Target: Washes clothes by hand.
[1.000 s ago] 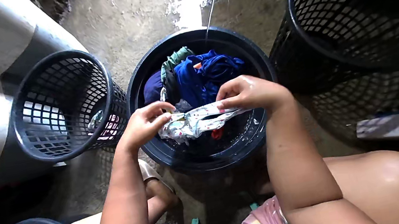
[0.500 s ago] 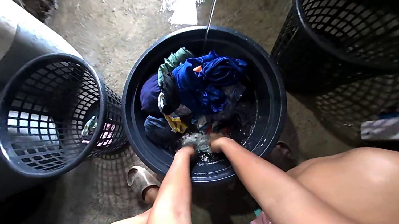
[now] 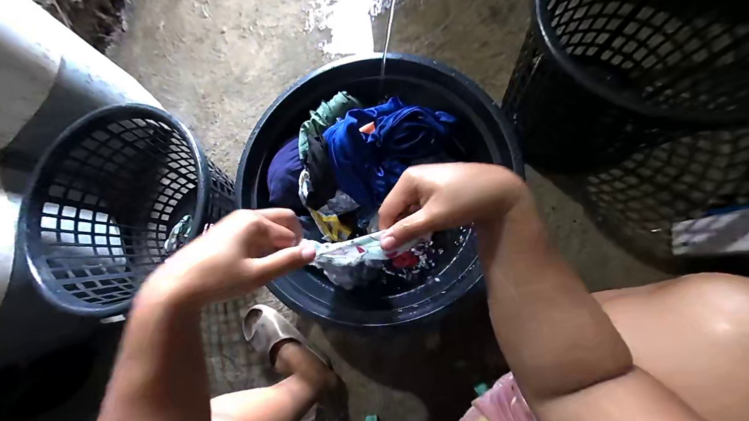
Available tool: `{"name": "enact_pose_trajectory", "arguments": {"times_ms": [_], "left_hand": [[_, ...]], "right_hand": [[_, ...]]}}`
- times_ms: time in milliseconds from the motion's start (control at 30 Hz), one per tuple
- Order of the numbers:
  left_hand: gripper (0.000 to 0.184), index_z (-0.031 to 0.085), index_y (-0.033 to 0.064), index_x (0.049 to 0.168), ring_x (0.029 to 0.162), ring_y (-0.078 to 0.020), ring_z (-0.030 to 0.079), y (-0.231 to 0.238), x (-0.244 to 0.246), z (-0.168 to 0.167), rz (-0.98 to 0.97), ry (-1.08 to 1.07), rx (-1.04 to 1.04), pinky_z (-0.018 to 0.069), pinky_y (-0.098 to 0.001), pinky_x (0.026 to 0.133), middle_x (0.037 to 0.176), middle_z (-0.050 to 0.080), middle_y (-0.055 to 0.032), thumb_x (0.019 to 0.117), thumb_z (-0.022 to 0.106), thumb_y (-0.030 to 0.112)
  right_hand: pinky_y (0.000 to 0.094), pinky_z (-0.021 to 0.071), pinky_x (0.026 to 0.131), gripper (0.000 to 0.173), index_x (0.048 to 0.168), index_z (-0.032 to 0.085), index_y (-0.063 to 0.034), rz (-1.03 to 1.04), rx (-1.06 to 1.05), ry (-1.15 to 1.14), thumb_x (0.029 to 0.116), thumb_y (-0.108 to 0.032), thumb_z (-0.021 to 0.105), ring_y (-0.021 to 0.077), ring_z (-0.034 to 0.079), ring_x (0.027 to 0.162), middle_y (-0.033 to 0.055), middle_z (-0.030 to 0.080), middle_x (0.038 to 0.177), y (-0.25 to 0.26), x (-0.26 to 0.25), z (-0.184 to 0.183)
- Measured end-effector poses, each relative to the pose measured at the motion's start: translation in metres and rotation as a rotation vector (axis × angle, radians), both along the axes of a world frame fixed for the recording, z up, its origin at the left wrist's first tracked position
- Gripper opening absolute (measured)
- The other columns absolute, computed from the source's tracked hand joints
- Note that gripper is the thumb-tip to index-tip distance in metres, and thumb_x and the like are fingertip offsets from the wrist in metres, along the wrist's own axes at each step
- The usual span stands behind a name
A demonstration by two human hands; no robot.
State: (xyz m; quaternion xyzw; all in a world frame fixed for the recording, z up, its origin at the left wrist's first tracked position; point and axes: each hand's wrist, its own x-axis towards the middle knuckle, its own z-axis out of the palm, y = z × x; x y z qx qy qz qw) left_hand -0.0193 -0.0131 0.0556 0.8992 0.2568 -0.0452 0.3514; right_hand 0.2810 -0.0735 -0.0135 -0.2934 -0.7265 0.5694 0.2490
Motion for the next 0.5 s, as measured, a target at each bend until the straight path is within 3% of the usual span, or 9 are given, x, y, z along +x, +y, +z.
{"name": "enact_pose_trajectory", "arguments": {"times_ms": [67, 133, 200, 233, 267, 333, 400, 467, 500], "left_hand": [[0.037, 0.064, 0.019, 0.065, 0.076, -0.0014, 0.059, -0.016, 0.004, 0.049, -0.111, -0.199, 0.134, 0.0478, -0.0205, 0.062, 0.08, 0.063, 0.0085, 0.0984, 0.062, 0.035], [0.04, 0.059, 0.0179, 0.06, 0.081, -0.0054, 0.059, -0.032, 0.016, 0.08, -0.172, -0.304, 0.269, 0.0465, -0.0235, 0.067, 0.079, 0.063, 0.0061, 0.0978, 0.064, 0.03], [0.039, 0.062, 0.0145, 0.062, 0.086, -0.0095, 0.06, -0.042, 0.033, 0.088, -0.194, -0.323, 0.433, 0.0477, -0.0277, 0.073, 0.081, 0.065, 0.0027, 0.0984, 0.062, 0.028], [0.037, 0.065, 0.0118, 0.066, 0.087, -0.0129, 0.06, -0.044, 0.041, 0.083, -0.182, -0.303, 0.498, 0.0474, -0.0314, 0.075, 0.085, 0.067, -0.0007, 0.0993, 0.061, 0.028], [0.034, 0.07, 0.0106, 0.073, 0.09, -0.0156, 0.063, -0.044, 0.047, 0.074, -0.146, -0.247, 0.552, 0.0496, -0.0354, 0.076, 0.091, 0.07, -0.0033, 0.0997, 0.06, 0.029], [0.024, 0.078, 0.0109, 0.094, 0.102, -0.0202, 0.069, -0.041, 0.051, 0.046, -0.032, -0.111, 0.561, 0.0575, -0.0442, 0.085, 0.112, 0.071, -0.0059, 0.0984, 0.062, 0.029], [0.022, 0.075, 0.0105, 0.109, 0.112, -0.0239, 0.068, -0.038, 0.048, 0.012, 0.093, -0.055, 0.468, 0.0574, -0.0505, 0.091, 0.127, 0.068, -0.0078, 0.0997, 0.064, 0.027], [0.024, 0.073, 0.0093, 0.116, 0.115, -0.0246, 0.066, -0.042, 0.043, -0.025, 0.231, -0.014, 0.323, 0.0549, -0.052, 0.098, 0.129, 0.066, -0.0085, 0.1005, 0.066, 0.026], [0.024, 0.073, 0.0092, 0.116, 0.113, -0.024, 0.066, -0.045, 0.041, -0.045, 0.298, 0.006, 0.255, 0.0549, -0.0506, 0.098, 0.128, 0.067, -0.0084, 0.0999, 0.067, 0.025]], "right_hand": [[0.0196, 0.0498, 0.056, 0.022, 0.081, 0.074, -0.0067, -0.082, 0.275, 0.147, 0.096, -0.022, 0.072, -0.0001, 0.06, 0.064, -0.0038, 0.068, 0.072, -0.018, -0.005, 0.039], [0.0206, 0.0553, 0.065, 0.02, 0.094, 0.075, -0.0038, -0.253, 0.418, 0.255, 0.0887, -0.022, 0.08, 0.0025, 0.065, 0.074, 0.0, 0.071, 0.084, -0.029, -0.02, 0.06], [0.0225, 0.0581, 0.079, 0.052, 0.122, 0.067, -0.0011, -0.356, 0.456, 0.282, 0.0794, -0.022, 0.088, 0.0047, 0.066, 0.089, 0.004, 0.071, 0.103, -0.029, -0.04, 0.064], [0.0243, 0.058, 0.083, 0.062, 0.13, 0.062, -0.0015, -0.374, 0.44, 0.255, 0.0777, -0.021, 0.088, 0.0061, 0.065, 0.093, 0.0052, 0.068, 0.106, -0.025, -0.048, 0.059], [0.0282, 0.0581, 0.088, 0.059, 0.131, 0.059, -0.0028, -0.385, 0.402, 0.198, 0.0799, -0.016, 0.085, 0.0086, 0.066, 0.099, 0.0069, 0.068, 0.111, -0.019, -0.054, 0.049], [0.0396, 0.0542, 0.095, 0.038, 0.124, 0.066, -0.0026, -0.399, 0.232, 0.015, 0.0885, -0.013, 0.076, 0.0167, 0.067, 0.106, 0.0117, 0.07, 0.114, -0.003, -0.061, 0.013], [0.0553, 0.0531, 0.093, 0.027, 0.115, 0.069, -0.0018, -0.374, -0.002, -0.235, 0.0918, -0.014, 0.076, 0.0304, 0.068, 0.102, 0.0184, 0.071, 0.108, 0.013, -0.066, -0.047], [0.0647, 0.0512, 0.094, 0.026, 0.114, 0.071, 0.0007, -0.372, -0.204, -0.483, 0.0902, -0.01, 0.076, 0.0419, 0.066, 0.106, 0.026, 0.069, 0.111, 0.012, -0.073, -0.126], [0.0668, 0.0488, 0.099, 0.03, 0.119, 0.07, 0.0007, -0.363, -0.304, -0.624, 0.0911, -0.009, 0.073, 0.0453, 0.063, 0.116, 0.0286, 0.067, 0.12, 0.005, -0.075, -0.159]]}}
